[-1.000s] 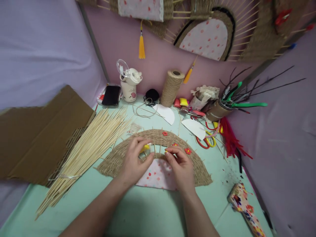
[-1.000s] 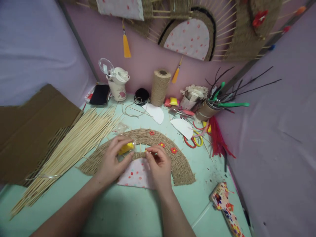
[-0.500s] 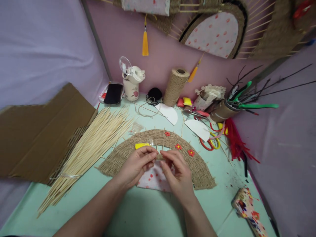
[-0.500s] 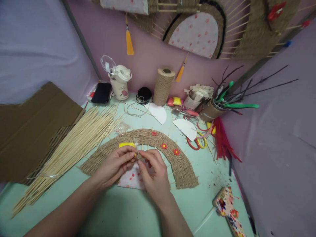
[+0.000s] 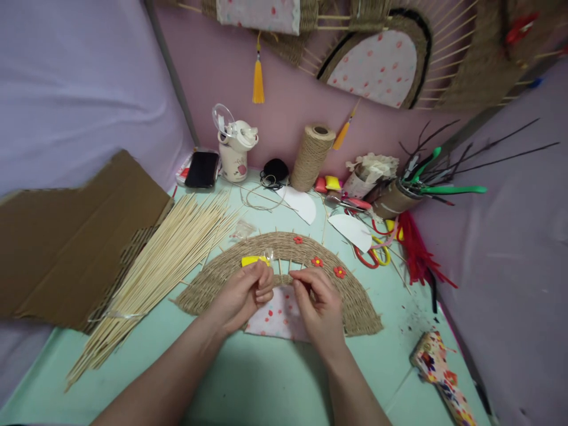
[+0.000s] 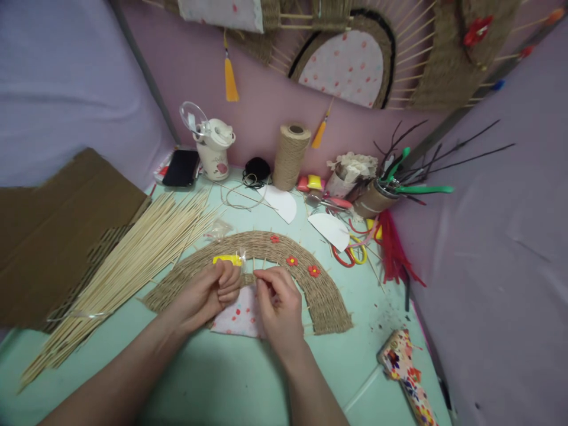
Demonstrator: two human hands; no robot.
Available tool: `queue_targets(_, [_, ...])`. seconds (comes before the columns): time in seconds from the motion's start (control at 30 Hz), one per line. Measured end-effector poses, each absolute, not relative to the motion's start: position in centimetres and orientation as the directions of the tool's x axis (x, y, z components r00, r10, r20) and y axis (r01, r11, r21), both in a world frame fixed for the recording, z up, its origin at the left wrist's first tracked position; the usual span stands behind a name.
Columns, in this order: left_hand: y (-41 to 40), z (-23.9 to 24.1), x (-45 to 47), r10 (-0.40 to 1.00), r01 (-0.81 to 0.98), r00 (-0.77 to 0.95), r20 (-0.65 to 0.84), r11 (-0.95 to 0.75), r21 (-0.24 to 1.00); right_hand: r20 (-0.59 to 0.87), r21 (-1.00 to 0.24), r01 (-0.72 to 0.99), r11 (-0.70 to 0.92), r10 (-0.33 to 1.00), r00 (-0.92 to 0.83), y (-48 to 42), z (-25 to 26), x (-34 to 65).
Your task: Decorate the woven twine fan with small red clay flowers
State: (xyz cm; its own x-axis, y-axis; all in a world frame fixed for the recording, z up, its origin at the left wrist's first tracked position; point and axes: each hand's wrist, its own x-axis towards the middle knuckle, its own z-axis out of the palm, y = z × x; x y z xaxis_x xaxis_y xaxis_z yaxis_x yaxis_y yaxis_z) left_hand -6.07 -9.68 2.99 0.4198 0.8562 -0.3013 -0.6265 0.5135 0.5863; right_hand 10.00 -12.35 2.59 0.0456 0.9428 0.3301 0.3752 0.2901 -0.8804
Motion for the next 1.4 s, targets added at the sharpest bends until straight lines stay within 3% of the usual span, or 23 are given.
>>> queue_targets(0.23, [-9.7, 3.0, -6.0, 0.825, -0.603, 0.43, -0.366, 0.564, 0.564, 0.353, -0.875, 0.374, 0.307, 0.934, 0.058, -12.4, 2.4, 10.0])
queue_targets(0.43, [-9.5, 2.9, -5.9, 0.811, -0.711, 0.419, -0.409, 0.573, 0.408, 0.411, -0.856, 0.377, 0.354, 0.908, 0.08, -12.7, 2.3, 10.0])
queue_targets(0.63, [-9.4, 3.1, -5.9, 0.816, -0.75, 0.389, -0.427, 0.55, 0.368, 0.457, -0.818, 0.42, 0.393, 0.888, 0.058, -12.8, 2.0, 9.8])
queue_targets(0.7, [-9.4, 3.4, -6.0, 0.826, -0.777, 0.416, -0.38, 0.54, 0.323, 0.54, -0.742, 0.499, 0.449, 0.841, 0.046, -12.9, 1.9, 9.8])
queue_targets(0.8, [-9.5, 3.7, -6.1, 0.855, -0.823, 0.449, -0.26, 0.509, 0.251, 0.638, -0.518, 0.681, 0.517, 0.764, -0.095, -13.2, 1.8, 9.3])
queue_targets(0.93, [-9.8, 3.9, -6.1, 0.872, -0.844, 0.447, -0.199, 0.485, 0.227, 0.555, -0.317, 0.792, 0.522, 0.779, -0.292, -13.6, 1.9, 7.8])
queue_targets(1.17, [-9.6, 3.8, -6.2, 0.88, -0.873, 0.424, -0.213, 0.46, 0.163, 0.504, -0.328, 0.68, 0.656, 0.73, -0.461, -14.1, 1.9, 7.0])
queue_targets(1.4, [-9.5, 3.3, -6.0, 0.87, -0.887, 0.394, -0.295, 0.444, 0.125, 0.55, -0.381, 0.688, 0.617, 0.75, -0.368, -13.7, 1.5, 7.6])
